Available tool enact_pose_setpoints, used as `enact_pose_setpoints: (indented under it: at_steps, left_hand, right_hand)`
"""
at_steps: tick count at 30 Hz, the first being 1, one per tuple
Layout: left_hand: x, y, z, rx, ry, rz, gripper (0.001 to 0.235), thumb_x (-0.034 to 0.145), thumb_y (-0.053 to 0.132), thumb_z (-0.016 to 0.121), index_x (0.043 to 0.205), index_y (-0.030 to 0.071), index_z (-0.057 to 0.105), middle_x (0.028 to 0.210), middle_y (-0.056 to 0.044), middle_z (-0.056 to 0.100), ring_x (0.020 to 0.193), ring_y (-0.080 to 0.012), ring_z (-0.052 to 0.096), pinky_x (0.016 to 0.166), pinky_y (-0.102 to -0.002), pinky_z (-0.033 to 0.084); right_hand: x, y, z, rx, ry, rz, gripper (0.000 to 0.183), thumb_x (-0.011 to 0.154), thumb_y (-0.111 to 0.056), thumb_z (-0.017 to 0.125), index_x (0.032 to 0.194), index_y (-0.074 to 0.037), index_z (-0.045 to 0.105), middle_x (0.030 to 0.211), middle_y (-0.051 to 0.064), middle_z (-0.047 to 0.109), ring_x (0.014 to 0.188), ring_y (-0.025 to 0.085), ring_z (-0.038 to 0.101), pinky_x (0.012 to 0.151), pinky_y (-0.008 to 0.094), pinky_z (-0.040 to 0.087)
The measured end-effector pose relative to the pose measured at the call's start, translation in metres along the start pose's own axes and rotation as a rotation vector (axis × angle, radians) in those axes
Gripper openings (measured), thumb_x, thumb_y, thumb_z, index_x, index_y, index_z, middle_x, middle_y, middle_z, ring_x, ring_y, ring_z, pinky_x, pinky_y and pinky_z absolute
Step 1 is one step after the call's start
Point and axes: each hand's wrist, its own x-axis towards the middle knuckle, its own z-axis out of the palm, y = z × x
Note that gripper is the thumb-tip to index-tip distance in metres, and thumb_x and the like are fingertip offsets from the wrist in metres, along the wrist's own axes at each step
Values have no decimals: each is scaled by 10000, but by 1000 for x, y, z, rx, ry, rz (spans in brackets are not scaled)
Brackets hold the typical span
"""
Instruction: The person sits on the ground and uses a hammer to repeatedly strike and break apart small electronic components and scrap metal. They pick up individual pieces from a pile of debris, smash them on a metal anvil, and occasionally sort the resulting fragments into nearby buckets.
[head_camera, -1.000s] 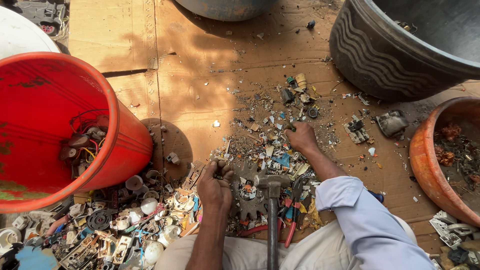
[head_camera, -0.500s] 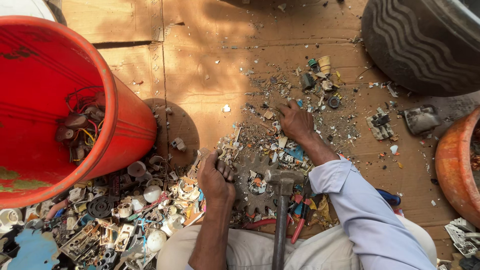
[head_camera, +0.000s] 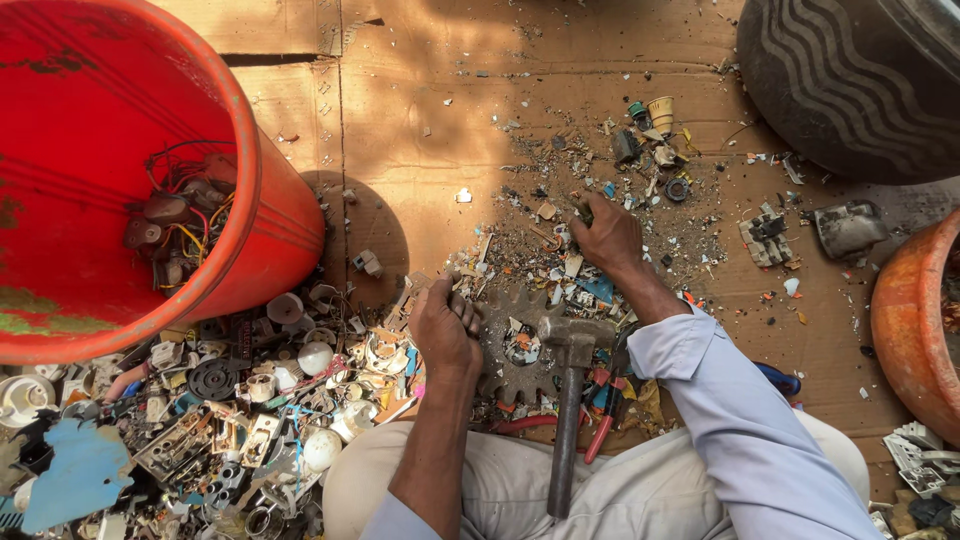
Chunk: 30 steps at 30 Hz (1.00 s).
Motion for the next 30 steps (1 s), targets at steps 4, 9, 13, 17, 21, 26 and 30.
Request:
enact_pose_setpoints:
  at_steps: [4, 9, 13, 17, 21, 26, 30]
  left_hand:
    - [-3, 1, 1, -31, -40, 5, 164, 974, 189, 628, 940, 29, 617, 556, 39, 374, 440, -88, 339, 424, -278, 327]
    - [-7, 7, 1, -51, -61, -12, 157, 963, 188, 621, 947, 33, 634, 563, 41, 381, 442, -81, 343, 417, -270, 320]
    - [-8, 8, 2, -38, -39, -19, 155, 953, 183, 624, 960, 31, 647, 569, 46, 383, 447, -74, 343, 403, -261, 304]
    - [-8, 7, 3, -2, -54, 23, 165, 946, 182, 621, 970, 25, 667, 572, 45, 407, 447, -69, 356, 389, -250, 299]
    - [-10, 8, 5, 26, -76, 39, 176, 957, 188, 625, 943, 16, 661, 556, 40, 408, 427, -68, 346, 378, -249, 295]
    - [-12, 10, 5, 27, -82, 32, 164, 958, 176, 626, 946, 18, 664, 556, 44, 406, 428, -61, 349, 381, -245, 298]
    - [-14, 11, 6, 53, -76, 35, 159, 949, 174, 619, 948, 21, 663, 561, 49, 414, 423, -62, 348, 373, -250, 299]
  right_hand:
    - [-16, 0, -11, -22, -1, 22, 274, 963, -251, 620, 1135, -41, 654, 829, 90, 683, 689, 213, 649, 651, 437, 535]
    - [-34, -4, -28, 409, -59, 281, 257, 919, -89, 670, 1169, -59, 722, 874, 73, 708, 632, 135, 606, 552, 305, 505]
    - [-41, -4, -42, 657, -36, 381, 266, 874, -22, 736, 1139, -39, 720, 892, 30, 720, 607, 81, 604, 502, 220, 524]
    - [-52, -5, -44, 653, -47, 415, 270, 889, -79, 761, 1154, -39, 726, 812, 54, 703, 559, 90, 560, 475, 242, 471]
    - [-60, -4, -40, 691, -81, 482, 251, 899, -60, 728, 1150, -55, 738, 782, 52, 680, 547, 87, 550, 443, 252, 420]
    - [-70, -8, -40, 904, -122, 521, 289, 905, 15, 681, 1191, -8, 720, 857, 57, 705, 567, 81, 578, 445, 232, 421]
    - [-77, -24, -50, 1055, -134, 461, 427, 857, 72, 651, 1271, -32, 641, 998, 61, 763, 558, 88, 602, 430, 214, 449]
